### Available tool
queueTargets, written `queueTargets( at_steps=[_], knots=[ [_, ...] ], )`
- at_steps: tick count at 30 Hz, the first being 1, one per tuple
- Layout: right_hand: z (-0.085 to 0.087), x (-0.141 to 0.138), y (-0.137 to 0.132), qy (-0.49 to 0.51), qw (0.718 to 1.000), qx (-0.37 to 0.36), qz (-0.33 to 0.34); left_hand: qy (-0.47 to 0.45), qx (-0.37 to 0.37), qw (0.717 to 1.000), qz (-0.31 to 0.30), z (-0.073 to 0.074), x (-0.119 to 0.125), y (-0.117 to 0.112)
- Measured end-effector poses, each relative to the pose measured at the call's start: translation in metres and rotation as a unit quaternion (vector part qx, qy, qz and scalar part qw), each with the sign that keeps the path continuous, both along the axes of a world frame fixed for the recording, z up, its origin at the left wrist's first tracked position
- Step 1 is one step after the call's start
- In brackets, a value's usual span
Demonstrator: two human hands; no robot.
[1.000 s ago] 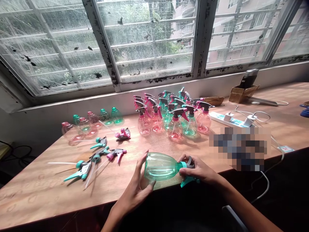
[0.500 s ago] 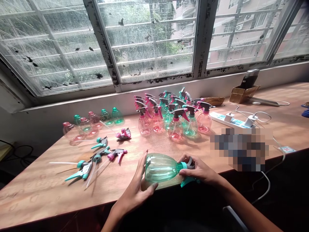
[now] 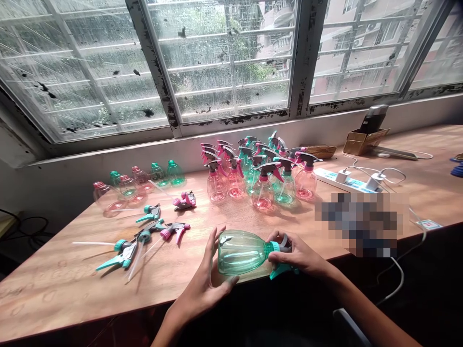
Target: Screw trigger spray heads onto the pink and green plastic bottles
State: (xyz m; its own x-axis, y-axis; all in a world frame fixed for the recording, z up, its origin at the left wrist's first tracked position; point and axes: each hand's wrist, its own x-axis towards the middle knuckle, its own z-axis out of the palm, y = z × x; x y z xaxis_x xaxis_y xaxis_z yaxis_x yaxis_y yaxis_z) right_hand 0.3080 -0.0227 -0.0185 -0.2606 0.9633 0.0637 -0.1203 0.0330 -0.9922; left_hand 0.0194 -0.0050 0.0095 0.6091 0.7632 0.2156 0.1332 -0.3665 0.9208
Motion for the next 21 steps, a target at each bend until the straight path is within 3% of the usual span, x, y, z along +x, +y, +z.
queueTargets(
  at_steps=[7, 15, 21],
  knots=[
    [0.0028, -0.0007, -0.0010, 0.009, 1.000, 0.001, 0.001, -0.007, -0.018, 0.999, -0.026, 0.0056, 0.0010, -0.0002],
    [0.0045, -0.0008, -0.0020, 0.011, 1.000, -0.010, 0.008, -0.063, -0.024, 0.997, -0.032, -0.0038, -0.0001, -0.0004],
    [-0.0009, -0.0003, 0.0003, 0.003, 1.000, 0.000, 0.002, -0.012, -0.003, 1.000, -0.011, 0.0005, -0.0004, -0.0008]
  ],
)
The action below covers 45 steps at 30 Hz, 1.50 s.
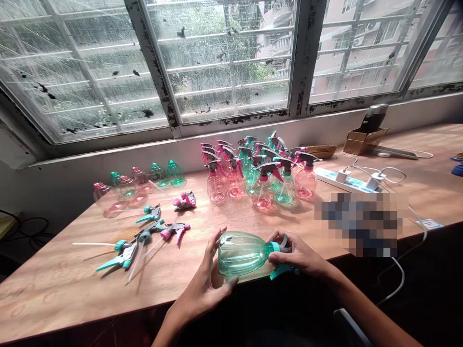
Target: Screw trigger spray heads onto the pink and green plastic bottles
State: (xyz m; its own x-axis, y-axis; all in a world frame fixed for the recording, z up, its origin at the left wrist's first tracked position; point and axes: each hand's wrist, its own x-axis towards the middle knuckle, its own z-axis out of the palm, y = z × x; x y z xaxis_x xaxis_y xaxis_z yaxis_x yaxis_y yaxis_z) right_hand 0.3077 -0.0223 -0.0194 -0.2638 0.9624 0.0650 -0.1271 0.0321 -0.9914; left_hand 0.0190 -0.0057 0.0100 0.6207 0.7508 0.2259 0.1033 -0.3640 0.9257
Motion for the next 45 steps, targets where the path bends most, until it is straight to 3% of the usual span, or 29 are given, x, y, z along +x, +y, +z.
queueTargets(
  at_steps=[6, 17, 28, 36, 45],
  knots=[
    [0.004, -0.002, 0.000, -0.004, 1.000, 0.001, -0.008, 0.014, -0.003, 1.000, -0.008, 0.006, 0.001, 0.000],
    [0.003, 0.000, -0.001, 0.001, 1.000, -0.009, 0.000, 0.000, 0.034, 0.999, 0.008, -0.006, -0.003, 0.003],
    [0.003, -0.001, -0.001, 0.007, 1.000, -0.005, -0.004, 0.025, 0.021, 0.999, 0.006, 0.004, 0.000, -0.001],
    [0.002, -0.001, 0.000, -0.001, 1.000, -0.003, 0.002, 0.037, 0.058, 0.997, 0.024, -0.002, -0.003, 0.003],
    [0.003, 0.000, -0.001, 0.004, 1.000, 0.003, 0.002, -0.002, 0.040, 0.999, -0.005, -0.004, 0.000, 0.003]
  ],
)
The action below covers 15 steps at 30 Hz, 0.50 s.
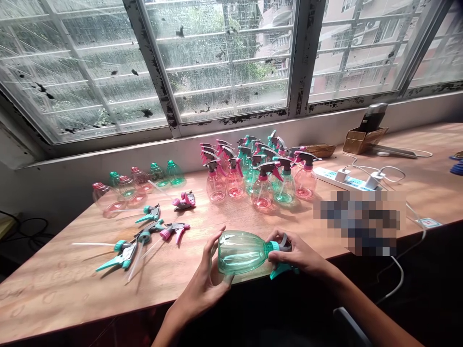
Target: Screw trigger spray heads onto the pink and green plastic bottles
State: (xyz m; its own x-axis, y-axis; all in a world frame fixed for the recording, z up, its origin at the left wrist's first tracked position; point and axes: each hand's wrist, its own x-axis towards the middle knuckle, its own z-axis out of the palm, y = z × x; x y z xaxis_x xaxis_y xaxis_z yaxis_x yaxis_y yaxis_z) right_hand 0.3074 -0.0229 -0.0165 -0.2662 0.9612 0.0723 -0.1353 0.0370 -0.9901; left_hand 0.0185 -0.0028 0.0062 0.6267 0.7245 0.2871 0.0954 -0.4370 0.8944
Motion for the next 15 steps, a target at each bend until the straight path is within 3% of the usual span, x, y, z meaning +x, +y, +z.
queueTargets(
  at_steps=[6, 11, 15],
  knots=[
    [0.0009, -0.0014, -0.0006, 0.002, 1.000, -0.009, 0.005, 0.021, -0.024, 0.999, 0.013, 0.0057, 0.0009, -0.0030],
    [0.0009, -0.0011, -0.0014, -0.002, 1.000, -0.010, 0.006, 0.044, 0.005, 0.999, 0.020, 0.0051, -0.0016, -0.0009],
    [0.0005, -0.0005, -0.0020, 0.010, 1.000, -0.018, 0.011, 0.011, -0.025, 1.000, 0.007, 0.0010, -0.0020, -0.0006]
  ],
)
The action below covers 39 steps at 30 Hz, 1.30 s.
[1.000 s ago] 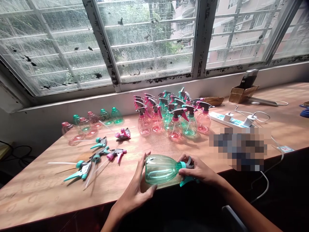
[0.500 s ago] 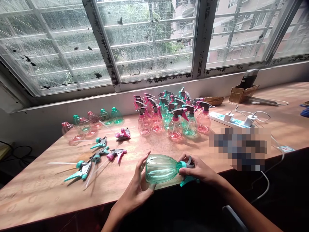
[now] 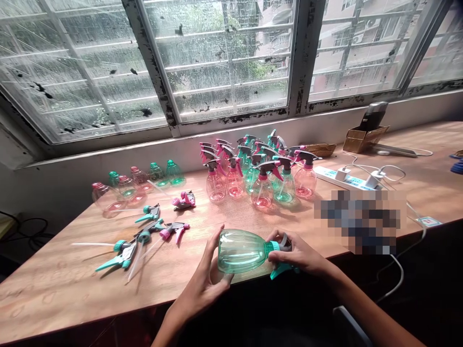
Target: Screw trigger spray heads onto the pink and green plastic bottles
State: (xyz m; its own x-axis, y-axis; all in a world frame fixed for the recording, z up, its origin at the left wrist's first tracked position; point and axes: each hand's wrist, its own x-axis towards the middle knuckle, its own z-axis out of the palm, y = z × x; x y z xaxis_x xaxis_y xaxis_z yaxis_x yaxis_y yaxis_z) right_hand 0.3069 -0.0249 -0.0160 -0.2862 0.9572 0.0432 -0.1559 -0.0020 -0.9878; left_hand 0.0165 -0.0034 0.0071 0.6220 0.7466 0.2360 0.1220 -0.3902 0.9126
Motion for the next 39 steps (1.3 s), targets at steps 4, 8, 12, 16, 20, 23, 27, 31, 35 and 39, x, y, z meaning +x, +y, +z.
queueTargets(
  at_steps=[4, 8, 12, 16, 20, 23, 27, 31, 35, 39],
  knots=[
    [-0.0013, -0.0002, 0.0005, 0.006, 1.000, 0.004, 0.003, -0.026, -0.035, 0.999, -0.007, -0.0014, 0.0018, -0.0009],
    [-0.0025, -0.0007, 0.0020, -0.003, 1.000, 0.008, 0.001, -0.018, -0.033, 0.999, -0.010, 0.0005, 0.0028, -0.0011],
    [-0.0020, -0.0006, 0.0020, -0.001, 1.000, 0.006, -0.001, -0.012, -0.031, 0.999, 0.005, -0.0017, 0.0018, -0.0019],
    [0.0010, -0.0004, 0.0014, -0.003, 1.000, 0.007, -0.016, -0.024, -0.039, 0.999, 0.015, -0.0045, 0.0012, -0.0025],
    [0.0031, -0.0001, 0.0015, 0.000, 1.000, 0.005, -0.018, -0.003, -0.006, 1.000, 0.014, -0.0027, 0.0012, -0.0016],
    [0.0027, 0.0004, 0.0015, 0.009, 1.000, 0.003, -0.012, 0.020, 0.034, 0.999, 0.024, -0.0010, 0.0015, -0.0005],
    [0.0020, 0.0002, 0.0008, 0.008, 1.000, 0.002, 0.001, 0.022, 0.049, 0.998, 0.030, -0.0022, 0.0015, 0.0008],
    [0.0025, -0.0009, 0.0004, 0.002, 1.000, 0.000, -0.003, 0.000, 0.026, 1.000, 0.016, -0.0032, 0.0003, 0.0011],
    [0.0033, -0.0010, 0.0003, -0.002, 1.000, 0.001, -0.005, -0.008, 0.035, 0.999, 0.007, -0.0038, -0.0005, 0.0017],
    [0.0028, -0.0005, 0.0002, 0.004, 1.000, 0.004, -0.008, -0.042, -0.005, 0.999, -0.013, -0.0080, -0.0003, 0.0025]
  ],
)
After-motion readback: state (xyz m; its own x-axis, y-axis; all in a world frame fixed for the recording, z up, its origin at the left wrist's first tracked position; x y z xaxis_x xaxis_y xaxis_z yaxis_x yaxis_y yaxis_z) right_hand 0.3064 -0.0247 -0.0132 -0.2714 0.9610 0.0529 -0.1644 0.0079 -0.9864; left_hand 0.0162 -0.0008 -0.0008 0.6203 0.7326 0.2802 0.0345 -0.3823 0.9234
